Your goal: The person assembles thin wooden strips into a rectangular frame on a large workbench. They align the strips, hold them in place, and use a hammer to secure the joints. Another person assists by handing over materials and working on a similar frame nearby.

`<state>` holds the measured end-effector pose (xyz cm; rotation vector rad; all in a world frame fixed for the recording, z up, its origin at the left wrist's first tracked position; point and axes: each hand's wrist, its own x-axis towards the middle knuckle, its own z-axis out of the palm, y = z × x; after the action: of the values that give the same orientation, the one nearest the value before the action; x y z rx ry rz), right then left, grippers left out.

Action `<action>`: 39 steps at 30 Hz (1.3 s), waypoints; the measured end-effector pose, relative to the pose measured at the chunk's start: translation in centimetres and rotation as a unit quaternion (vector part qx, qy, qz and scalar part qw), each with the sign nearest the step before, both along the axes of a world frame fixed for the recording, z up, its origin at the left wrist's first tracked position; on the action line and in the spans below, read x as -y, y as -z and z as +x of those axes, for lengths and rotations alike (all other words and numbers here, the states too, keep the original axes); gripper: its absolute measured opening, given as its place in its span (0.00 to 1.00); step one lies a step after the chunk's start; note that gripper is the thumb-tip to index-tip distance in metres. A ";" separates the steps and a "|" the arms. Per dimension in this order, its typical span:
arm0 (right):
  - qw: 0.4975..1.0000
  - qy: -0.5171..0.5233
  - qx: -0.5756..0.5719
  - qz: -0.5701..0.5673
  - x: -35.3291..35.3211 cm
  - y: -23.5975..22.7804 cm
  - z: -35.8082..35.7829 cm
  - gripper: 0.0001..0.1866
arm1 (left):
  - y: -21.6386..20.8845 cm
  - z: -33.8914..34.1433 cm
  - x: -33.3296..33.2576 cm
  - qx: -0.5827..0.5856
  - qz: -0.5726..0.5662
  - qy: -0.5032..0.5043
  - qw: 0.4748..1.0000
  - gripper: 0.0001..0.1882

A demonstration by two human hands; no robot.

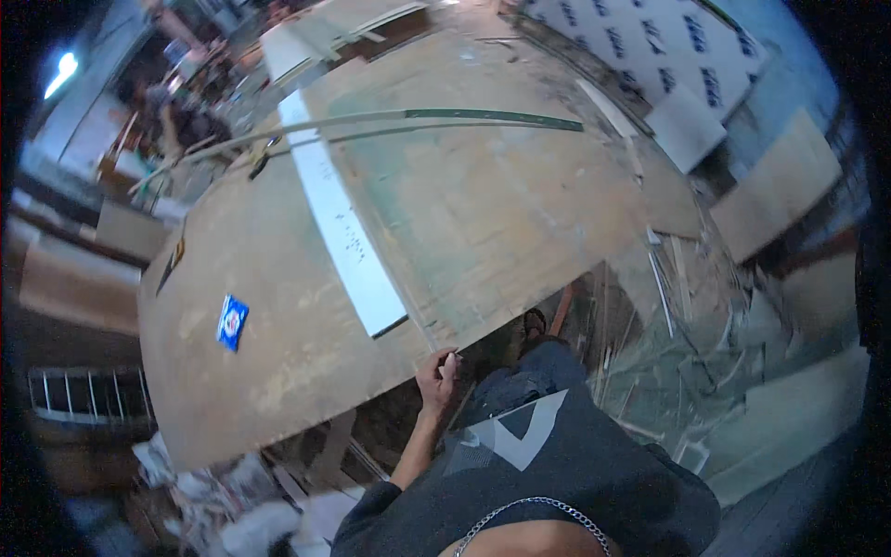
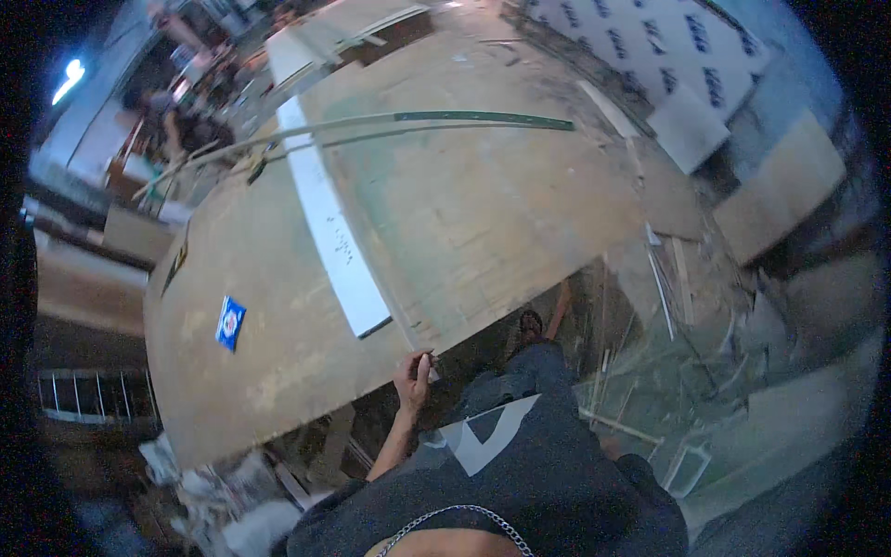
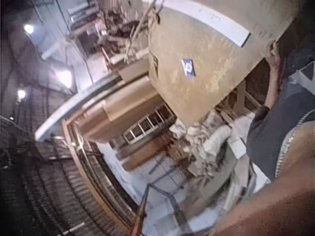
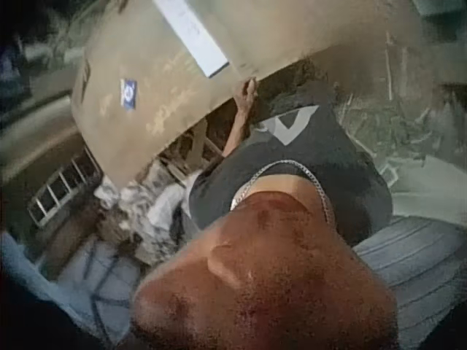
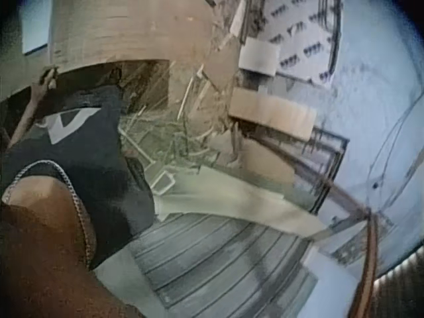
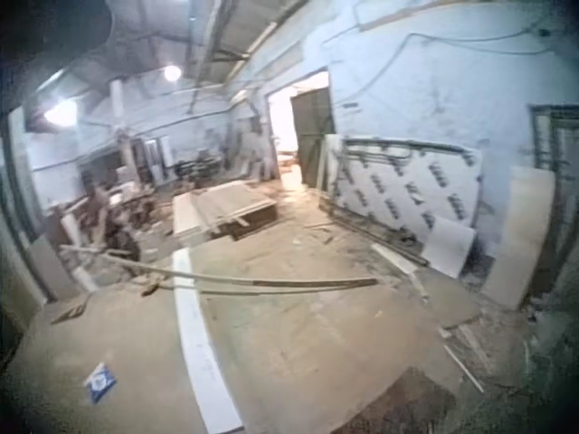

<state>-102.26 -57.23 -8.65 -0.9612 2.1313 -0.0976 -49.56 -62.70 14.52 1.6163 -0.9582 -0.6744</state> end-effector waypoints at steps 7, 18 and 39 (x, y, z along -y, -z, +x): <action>0.975 0.126 0.174 0.059 -8.5 2.4 3.1 0.17 | 0.7 -2.3 2.0 -0.030 0.048 0.072 0.996 0.11; 0.967 0.118 0.095 -0.204 17.1 -6.0 2.7 0.14 | 0.2 -9.7 11.9 0.042 0.065 0.143 0.987 0.11; 0.857 0.308 0.411 -0.052 34.4 9.7 -42.9 0.07 | 1.6 -45.4 43.5 0.115 0.197 0.340 0.912 0.17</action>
<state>-145.21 -91.59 -18.37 -0.1598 1.5289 -0.7996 -94.94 -106.18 12.92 1.7253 -1.6787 -1.2308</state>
